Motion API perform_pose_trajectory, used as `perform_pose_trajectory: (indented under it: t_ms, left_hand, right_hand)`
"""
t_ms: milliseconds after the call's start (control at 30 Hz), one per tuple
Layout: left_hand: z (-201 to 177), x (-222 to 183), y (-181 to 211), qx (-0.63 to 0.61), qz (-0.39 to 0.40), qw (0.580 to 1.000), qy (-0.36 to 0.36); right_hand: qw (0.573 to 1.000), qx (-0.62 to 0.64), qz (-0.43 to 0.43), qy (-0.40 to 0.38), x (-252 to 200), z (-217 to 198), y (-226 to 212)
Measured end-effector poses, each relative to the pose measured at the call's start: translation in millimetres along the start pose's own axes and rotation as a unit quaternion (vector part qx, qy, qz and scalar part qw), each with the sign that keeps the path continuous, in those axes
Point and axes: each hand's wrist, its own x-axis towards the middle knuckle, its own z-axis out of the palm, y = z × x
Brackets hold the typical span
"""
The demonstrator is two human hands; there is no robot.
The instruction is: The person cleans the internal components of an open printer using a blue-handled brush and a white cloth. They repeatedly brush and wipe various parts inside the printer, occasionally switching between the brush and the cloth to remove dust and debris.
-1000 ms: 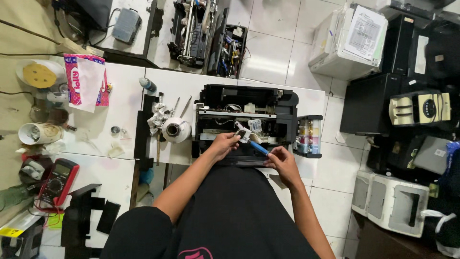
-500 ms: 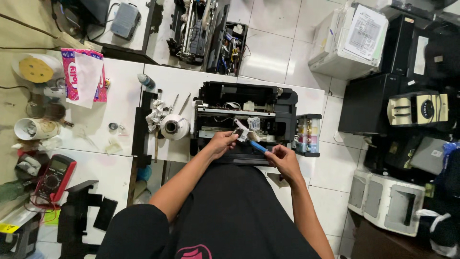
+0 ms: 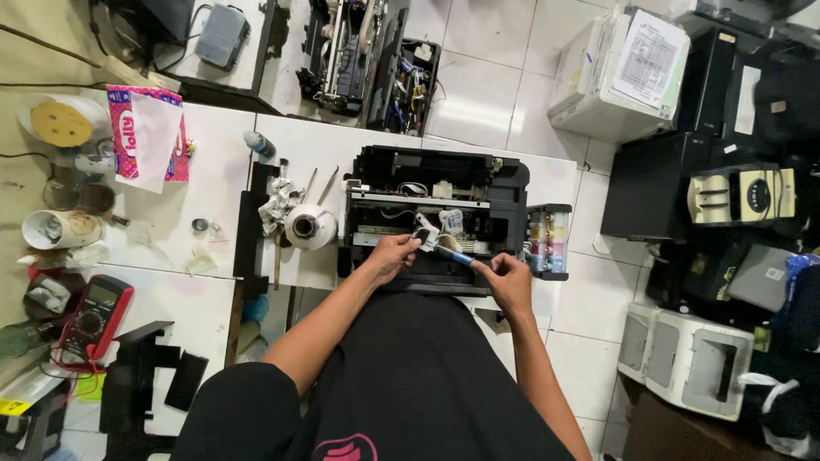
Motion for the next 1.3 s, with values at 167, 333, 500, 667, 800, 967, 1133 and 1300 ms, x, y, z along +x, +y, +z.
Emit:
perform_pose_trajectory:
  t_ms: [167, 333, 500, 667, 800, 967, 1133, 1300]
  left_hand:
    - [0, 0, 1, -0.004, 0.003, 1.000, -0.012]
    - [-4, 9, -7, -0.003, 0.004, 1.000, -0.024]
    - [-8, 17, -15, -0.006, 0.004, 1.000, -0.026]
    - [3, -6, 7, -0.012, 0.000, 1.000, -0.027]
    - [17, -3, -3, -0.001, -0.003, 0.998, -0.064]
    - [10, -9, -2, 0.010, -0.002, 0.999, -0.042]
    - [6, 12, -8, 0.006, 0.011, 0.999, -0.031]
    - [6, 2, 8, 0.001, -0.006, 1.000, -0.004]
  right_hand:
    - [0.999, 0.023, 0.017, 0.015, -2, 5, 7]
    - [0.998, 0.053, 0.032, 0.013, -4, -1, 5]
    - [0.995, 0.062, 0.078, -0.002, -11, -4, -4]
    - [0.993, 0.073, 0.087, -0.020, -14, -2, -2]
    - [0.989, 0.074, 0.109, 0.059, -13, 12, 22]
    - [0.993, 0.084, 0.082, -0.005, -26, -6, -18]
    - [0.993, 0.095, 0.076, -0.014, -24, -6, -32]
    - [0.993, 0.081, 0.056, -0.057, -21, -6, -9]
